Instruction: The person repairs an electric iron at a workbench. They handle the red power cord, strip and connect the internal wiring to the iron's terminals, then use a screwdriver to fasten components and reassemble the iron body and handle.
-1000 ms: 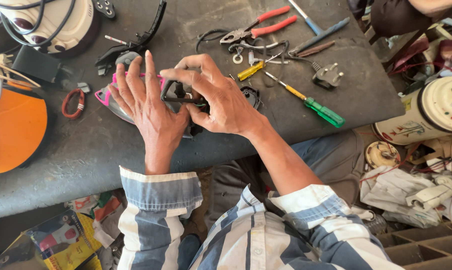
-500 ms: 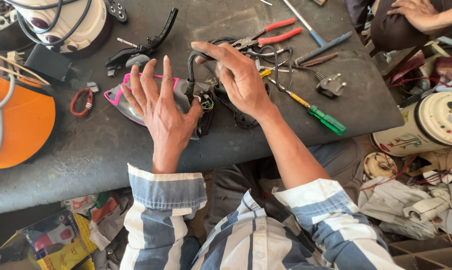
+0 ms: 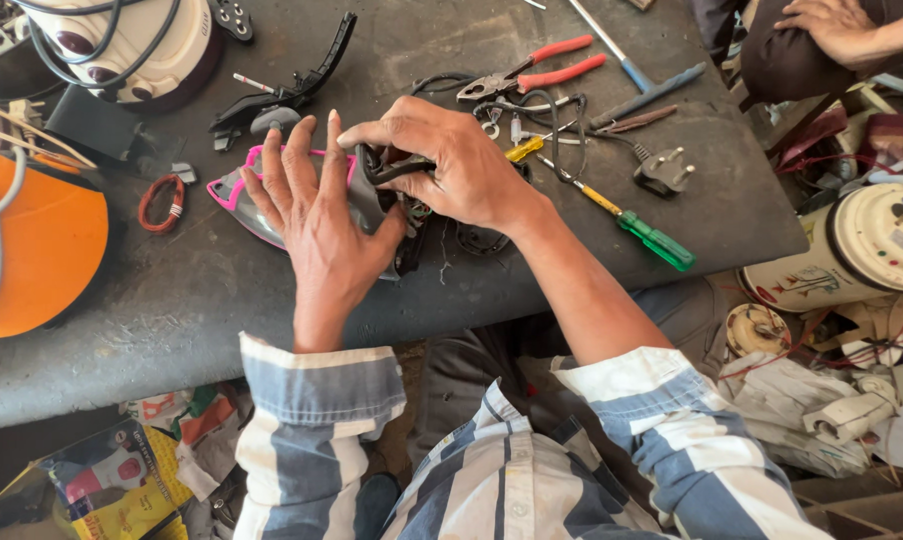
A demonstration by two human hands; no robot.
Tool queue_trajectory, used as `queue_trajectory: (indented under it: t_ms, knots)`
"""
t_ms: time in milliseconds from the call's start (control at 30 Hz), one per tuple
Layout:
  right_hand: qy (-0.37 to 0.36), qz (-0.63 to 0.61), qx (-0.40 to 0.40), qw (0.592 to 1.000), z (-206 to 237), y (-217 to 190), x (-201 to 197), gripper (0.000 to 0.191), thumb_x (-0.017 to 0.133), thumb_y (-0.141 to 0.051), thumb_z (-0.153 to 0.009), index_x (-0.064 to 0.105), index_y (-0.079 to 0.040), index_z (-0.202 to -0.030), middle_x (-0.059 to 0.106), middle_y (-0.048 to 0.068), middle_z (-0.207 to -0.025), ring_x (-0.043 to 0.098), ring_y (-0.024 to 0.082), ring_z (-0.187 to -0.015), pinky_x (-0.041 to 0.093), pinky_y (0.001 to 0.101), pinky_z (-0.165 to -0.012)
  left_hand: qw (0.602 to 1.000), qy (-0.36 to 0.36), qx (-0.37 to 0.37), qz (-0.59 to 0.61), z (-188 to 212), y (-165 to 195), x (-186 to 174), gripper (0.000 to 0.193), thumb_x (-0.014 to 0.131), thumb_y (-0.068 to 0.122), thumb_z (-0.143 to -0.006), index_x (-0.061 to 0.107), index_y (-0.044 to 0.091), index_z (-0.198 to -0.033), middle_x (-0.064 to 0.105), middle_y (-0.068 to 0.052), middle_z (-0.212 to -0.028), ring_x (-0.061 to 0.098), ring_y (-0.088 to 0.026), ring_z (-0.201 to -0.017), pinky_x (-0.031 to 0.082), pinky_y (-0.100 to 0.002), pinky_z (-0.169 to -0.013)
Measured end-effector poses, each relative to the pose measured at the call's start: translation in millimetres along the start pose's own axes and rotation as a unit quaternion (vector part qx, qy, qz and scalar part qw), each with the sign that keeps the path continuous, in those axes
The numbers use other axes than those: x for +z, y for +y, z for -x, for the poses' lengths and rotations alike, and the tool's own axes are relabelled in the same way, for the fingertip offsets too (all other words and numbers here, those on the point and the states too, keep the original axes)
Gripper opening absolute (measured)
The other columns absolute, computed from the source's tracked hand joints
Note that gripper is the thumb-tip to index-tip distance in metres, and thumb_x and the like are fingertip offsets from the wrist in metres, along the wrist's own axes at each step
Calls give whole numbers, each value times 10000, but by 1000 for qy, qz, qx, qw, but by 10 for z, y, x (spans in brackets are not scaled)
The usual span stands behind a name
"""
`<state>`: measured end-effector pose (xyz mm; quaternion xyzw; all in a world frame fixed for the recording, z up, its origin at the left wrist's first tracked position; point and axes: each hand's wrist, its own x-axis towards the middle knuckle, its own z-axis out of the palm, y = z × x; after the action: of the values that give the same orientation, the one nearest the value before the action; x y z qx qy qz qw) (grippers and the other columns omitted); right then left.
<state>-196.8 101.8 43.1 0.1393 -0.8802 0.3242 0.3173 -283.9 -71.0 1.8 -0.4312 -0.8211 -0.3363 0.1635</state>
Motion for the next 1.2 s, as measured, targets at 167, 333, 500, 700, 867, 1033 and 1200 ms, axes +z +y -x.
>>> queue_trajectory:
  t_ms: [167, 333, 500, 700, 867, 1033, 1200]
  knots:
    - [14, 3, 25, 1000, 26, -8, 1, 546, 836, 35, -794, 677, -150, -1283, 669, 29, -1007, 707, 191, -953, 578, 327, -825, 999, -40, 15, 18, 4, -56, -81, 951, 724, 344, -758, 427, 90, -1625, 403, -178, -1613, 157, -451, -1582, -32, -647, -1258]
    - [41, -21, 41, 998, 88, -8, 97, 505, 809, 49, -794, 672, -124, -1248, 642, 28, -1003, 707, 190, -956, 579, 320, -829, 996, -82, 26, 4, -45, -48, -214, 918, 744, 392, -773, 458, 106, -1598, 454, -172, -1541, 222, -450, -1533, -2, -649, -1233]
    - [46, -31, 45, 997, 113, 38, 132, 456, 751, 80, -751, 693, -82, -1173, 629, 47, -998, 687, 207, -924, 563, 329, -815, 990, -136, 40, 5, -315, 19, -459, 861, 791, 383, -824, 458, 109, -1569, 575, -119, -1369, 477, -357, -1365, 251, -552, -1215]
    - [54, -104, 58, 991, 161, 80, 161, 403, 649, 115, -756, 688, -52, -1120, 636, 69, -1090, 730, 222, -1038, 634, 317, -906, 951, -174, 100, 234, -437, 201, -574, 871, 781, 51, -785, 414, 128, -1571, 542, -131, -1432, 643, -269, -1085, 539, -359, -833]
    - [65, -58, 54, 995, 171, 118, 170, 360, 734, 84, -737, 680, -24, -1076, 645, 85, -1094, 708, 255, -1012, 579, 336, -846, 942, -140, 186, 240, -510, 148, -554, 735, 795, -28, -868, 567, 125, -1549, 588, -84, -1382, 657, -258, -1222, 557, -378, -1081]
    - [67, -50, 49, 995, 155, 111, 156, 397, 839, 43, -754, 700, -45, -1116, 679, 69, -1094, 732, 247, -1010, 597, 337, -852, 898, -248, 212, 296, -587, -3, -629, 648, 667, -90, -809, 613, 75, -1433, 493, -159, -1524, 582, -326, -1390, 528, -387, -1113]
    - [77, -125, 99, 984, 156, 48, 154, 406, 835, 11, -830, 640, -40, -1183, 738, 63, -1126, 785, 203, -1038, 664, 292, -853, 901, -244, 210, 289, -594, -29, -620, 631, 610, -129, -821, 631, 81, -1416, 473, -160, -1607, 551, -329, -1451, 507, -401, -1151]
